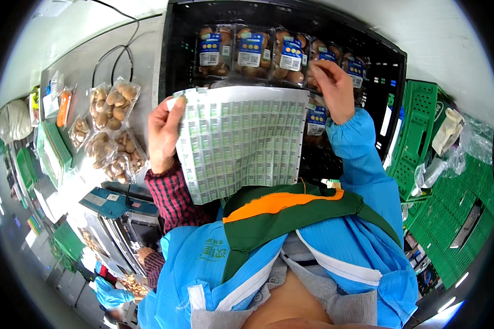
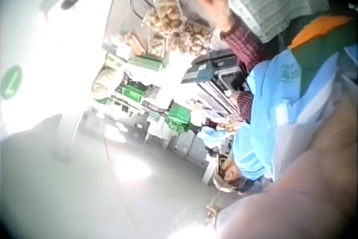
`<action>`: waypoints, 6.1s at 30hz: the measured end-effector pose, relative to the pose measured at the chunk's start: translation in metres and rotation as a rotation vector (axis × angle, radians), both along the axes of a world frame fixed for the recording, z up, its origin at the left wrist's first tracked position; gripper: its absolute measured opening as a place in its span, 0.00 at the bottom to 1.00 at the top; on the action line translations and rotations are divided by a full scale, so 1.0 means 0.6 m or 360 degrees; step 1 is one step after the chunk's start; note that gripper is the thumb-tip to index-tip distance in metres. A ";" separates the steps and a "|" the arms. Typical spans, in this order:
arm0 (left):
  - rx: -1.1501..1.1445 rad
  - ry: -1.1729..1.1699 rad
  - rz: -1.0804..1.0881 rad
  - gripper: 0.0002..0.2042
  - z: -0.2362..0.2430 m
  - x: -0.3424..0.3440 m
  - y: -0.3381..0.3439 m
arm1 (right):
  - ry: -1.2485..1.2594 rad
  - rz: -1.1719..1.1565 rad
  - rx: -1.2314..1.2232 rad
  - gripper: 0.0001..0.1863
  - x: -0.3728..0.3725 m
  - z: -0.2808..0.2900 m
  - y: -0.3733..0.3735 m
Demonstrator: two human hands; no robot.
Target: The person labels packages of mushrooms with stickers from a sheet. They peel individual stickers and apply them to the plastic packaging, then place the labeled packages into a black crate.
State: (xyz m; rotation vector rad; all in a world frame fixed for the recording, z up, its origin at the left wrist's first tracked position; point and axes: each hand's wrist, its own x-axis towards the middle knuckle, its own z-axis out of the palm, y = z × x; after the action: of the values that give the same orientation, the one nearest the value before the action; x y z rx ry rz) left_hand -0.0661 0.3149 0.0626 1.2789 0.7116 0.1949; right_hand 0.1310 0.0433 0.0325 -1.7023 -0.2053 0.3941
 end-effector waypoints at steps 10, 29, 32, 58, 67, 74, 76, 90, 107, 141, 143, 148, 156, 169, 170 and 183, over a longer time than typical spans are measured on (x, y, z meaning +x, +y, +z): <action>0.0098 -0.0075 -0.0307 0.10 0.024 0.039 -0.015 | -0.0719 0.1045 -0.0063 0.12 -0.043 0.071 0.195; 0.0309 0.0302 0.0533 0.11 0.001 -0.075 0.043 | 0.0200 -0.0836 -0.0402 0.21 -0.022 -0.188 -0.292; 0.0501 0.0410 0.0579 0.12 -0.008 -0.095 0.071 | 0.0236 -0.0895 -0.0456 0.22 -0.022 -0.236 -0.308; 0.0206 0.0037 0.1022 0.08 -0.014 -0.136 0.048 | 0.0761 -0.0575 -0.0283 0.13 -0.124 -0.294 -0.016; 0.0033 -0.0020 0.0806 0.09 -0.042 -0.151 0.056 | 0.0499 -0.0456 -0.0692 0.17 -0.127 -0.286 0.021; 0.0027 -0.0041 0.0741 0.10 -0.043 -0.146 0.053 | 0.0191 -0.0163 -0.1062 0.20 -0.113 -0.246 0.033; 0.0021 -0.0001 0.0718 0.11 -0.045 -0.142 0.049 | 0.0097 -0.0149 -0.1066 0.20 -0.104 -0.273 0.015; 0.0357 0.0043 -0.0071 0.18 0.037 -0.089 -0.018 | -0.0832 0.1355 0.0055 0.16 -0.097 0.096 0.244; 0.0783 -0.0018 0.1878 0.17 0.052 -0.218 0.110 | 0.0527 0.0289 0.0028 0.11 -0.078 -0.117 0.127; -0.0113 -0.1004 0.1368 0.14 0.061 -0.254 -0.010 | 0.1099 0.1285 0.0577 0.28 0.016 -0.081 0.153; -0.0172 -0.0810 0.1272 0.15 0.030 -0.260 -0.015 | 0.1139 0.1552 0.0897 0.31 0.016 -0.034 0.174; 0.0189 -0.0407 0.1165 0.14 -0.057 -0.265 -0.013 | 0.0299 0.1468 0.0325 0.30 -0.065 0.039 0.221; -0.0005 -0.0397 0.1384 0.28 -0.168 -0.268 -0.078 | 0.0331 0.1320 0.0111 0.26 -0.048 -0.068 0.284; -0.0291 -0.0503 0.1354 0.24 -0.181 -0.235 -0.151 | -0.0612 0.2089 -0.0270 0.18 -0.084 -0.019 0.325; -0.0267 -0.0538 0.1333 0.25 -0.184 -0.224 -0.152 | -0.0605 0.2169 -0.0074 0.15 -0.107 -0.020 0.330; -0.0520 -0.0556 0.1067 0.19 -0.200 -0.197 -0.143 | -0.1388 0.2269 0.0229 0.08 -0.217 -0.100 0.343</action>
State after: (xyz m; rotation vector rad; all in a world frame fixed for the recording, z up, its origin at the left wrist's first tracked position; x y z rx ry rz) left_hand -0.1845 0.2293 -0.0575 0.6357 0.8065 0.7943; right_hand 0.0006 0.2491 -0.0273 -1.2231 -2.0637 0.5869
